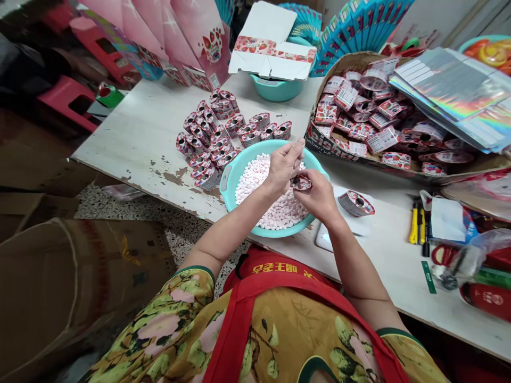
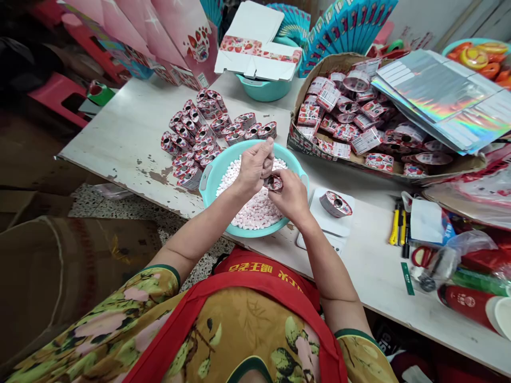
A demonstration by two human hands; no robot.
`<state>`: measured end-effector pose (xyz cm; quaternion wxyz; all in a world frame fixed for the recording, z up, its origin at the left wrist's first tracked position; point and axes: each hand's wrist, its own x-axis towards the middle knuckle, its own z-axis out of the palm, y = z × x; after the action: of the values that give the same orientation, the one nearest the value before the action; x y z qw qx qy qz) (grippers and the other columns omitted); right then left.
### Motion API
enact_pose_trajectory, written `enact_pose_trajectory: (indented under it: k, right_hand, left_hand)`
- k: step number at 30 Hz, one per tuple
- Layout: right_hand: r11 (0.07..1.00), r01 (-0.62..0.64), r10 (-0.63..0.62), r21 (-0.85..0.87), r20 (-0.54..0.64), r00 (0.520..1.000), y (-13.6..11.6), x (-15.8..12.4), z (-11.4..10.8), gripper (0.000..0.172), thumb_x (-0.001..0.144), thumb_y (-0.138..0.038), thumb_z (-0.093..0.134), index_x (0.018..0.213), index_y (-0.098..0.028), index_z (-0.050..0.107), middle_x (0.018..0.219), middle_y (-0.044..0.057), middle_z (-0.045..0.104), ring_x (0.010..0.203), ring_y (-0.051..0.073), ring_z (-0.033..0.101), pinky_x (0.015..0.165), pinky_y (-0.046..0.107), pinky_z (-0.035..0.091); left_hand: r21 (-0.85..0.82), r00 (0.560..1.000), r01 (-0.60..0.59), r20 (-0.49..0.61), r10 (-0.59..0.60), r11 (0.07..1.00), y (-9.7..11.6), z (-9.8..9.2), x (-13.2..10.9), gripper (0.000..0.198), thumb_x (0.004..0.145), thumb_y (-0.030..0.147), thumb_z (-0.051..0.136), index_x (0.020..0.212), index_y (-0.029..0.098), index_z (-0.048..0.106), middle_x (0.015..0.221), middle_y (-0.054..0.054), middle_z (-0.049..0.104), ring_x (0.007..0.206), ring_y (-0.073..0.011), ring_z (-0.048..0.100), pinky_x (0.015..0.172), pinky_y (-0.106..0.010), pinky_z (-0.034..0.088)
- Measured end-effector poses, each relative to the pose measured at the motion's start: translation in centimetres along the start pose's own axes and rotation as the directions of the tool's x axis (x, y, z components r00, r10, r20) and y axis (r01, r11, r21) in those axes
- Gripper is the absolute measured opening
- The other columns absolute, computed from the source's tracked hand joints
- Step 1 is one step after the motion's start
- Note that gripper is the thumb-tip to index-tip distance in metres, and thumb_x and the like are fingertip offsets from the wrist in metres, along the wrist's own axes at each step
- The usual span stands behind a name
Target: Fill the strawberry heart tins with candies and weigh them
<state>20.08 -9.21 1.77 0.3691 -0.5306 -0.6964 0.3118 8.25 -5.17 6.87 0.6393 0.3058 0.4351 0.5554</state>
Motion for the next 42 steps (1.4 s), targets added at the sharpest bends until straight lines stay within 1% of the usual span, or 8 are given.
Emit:
enact_pose_trajectory:
  k: [4,8,14,18,22,28,35,42]
  right_hand:
    - [0.914,-0.123,0.107,0.386,0.064,0.992,0.6,-0.2,-0.3,0.043,0.067,-0.029,0.078,0.108,-0.02,0.068,0.1,0.003,0.074,0.092,0.022,0.069,0.09,0.036,0.054]
    - [0.819,-0.166,0.173,0.549,0.038,0.984,1.1,-0.7,0.4,0.051,0.063,-0.031,0.085,0.11,-0.021,0.07,0.107,0.003,0.076,0.1,0.022,0.071,0.097,0.037,0.054]
    - [0.784,-0.211,0.225,0.584,0.049,0.973,1.0,-0.7,1.9,0.052,0.059,-0.03,0.086,0.108,-0.021,0.07,0.102,0.002,0.074,0.095,0.022,0.07,0.097,0.04,0.056]
    - [0.787,-0.219,0.227,0.577,0.059,0.972,0.8,-0.4,2.1,0.05,0.06,-0.029,0.083,0.108,-0.02,0.071,0.103,0.003,0.074,0.097,0.022,0.069,0.098,0.038,0.055]
    - [0.796,-0.22,0.225,0.563,0.062,0.972,0.4,-0.1,1.9,0.047,0.061,-0.029,0.081,0.105,-0.018,0.072,0.102,0.002,0.075,0.097,0.022,0.07,0.099,0.037,0.054]
    - [0.766,-0.196,0.202,0.612,0.061,0.978,0.5,0.3,2.3,0.048,0.059,-0.027,0.079,0.105,-0.018,0.073,0.118,0.005,0.074,0.112,0.025,0.068,0.106,0.037,0.051]
    - [0.768,-0.189,0.194,0.612,0.06,0.979,0.6,0.1,2.1,0.048,0.059,-0.027,0.077,0.104,-0.016,0.072,0.108,0.003,0.073,0.102,0.022,0.067,0.101,0.035,0.049]
    - [0.779,-0.191,0.209,0.597,0.04,0.977,0.9,0.2,2.0,0.044,0.059,-0.027,0.077,0.102,-0.018,0.071,0.099,0.0,0.073,0.093,0.02,0.067,0.094,0.033,0.051]
  left_hand:
    - [-0.071,1.0,-0.001,-0.009,0.0,0.997,1.0,-0.4,-0.2,0.054,0.092,0.063,0.069,0.069,0.019,0.05,0.049,0.01,0.031,0.036,-0.0022,0.025,0.037,-0.019,0.018]
    - [-0.115,0.999,-0.036,-0.025,0.034,0.993,2.0,-0.6,-0.9,0.05,0.095,0.061,0.066,0.072,0.019,0.051,0.052,0.009,0.033,0.038,-0.003,0.032,0.038,-0.019,0.024]
    - [-0.06,0.993,-0.118,0.004,0.118,0.991,0.4,-0.2,-1.7,0.049,0.09,0.058,0.074,0.071,0.02,0.05,0.053,0.008,0.038,0.047,-0.0058,0.046,0.047,-0.019,0.036]
    - [-0.035,0.989,-0.149,-0.018,0.149,0.988,-0.5,-0.4,-1.3,0.05,0.089,0.062,0.074,0.073,0.021,0.049,0.052,0.009,0.035,0.046,-0.0069,0.048,0.049,-0.02,0.041]
    - [-0.02,0.987,-0.156,-0.03,0.155,0.988,-0.4,-0.6,-1.1,0.05,0.089,0.063,0.072,0.075,0.022,0.049,0.049,0.01,0.029,0.041,-0.0073,0.045,0.046,-0.021,0.039]
    - [-0.018,0.988,-0.153,-0.042,0.152,0.988,-0.2,-0.8,-0.8,0.049,0.092,0.06,0.071,0.074,0.021,0.047,0.048,0.012,0.027,0.036,-0.0049,0.033,0.042,-0.019,0.037]
    - [0.03,0.991,-0.133,-0.009,0.133,0.991,-0.3,-0.6,-0.8,0.045,0.095,0.052,0.071,0.073,0.02,0.049,0.046,0.012,0.026,0.035,-0.0047,0.028,0.041,-0.017,0.036]
    - [0.064,0.988,-0.15,0.041,0.148,0.987,-0.2,-0.3,-1.0,0.039,0.098,0.045,0.069,0.071,0.021,0.054,0.046,0.01,0.027,0.044,-0.0082,0.047,0.056,-0.019,0.047]
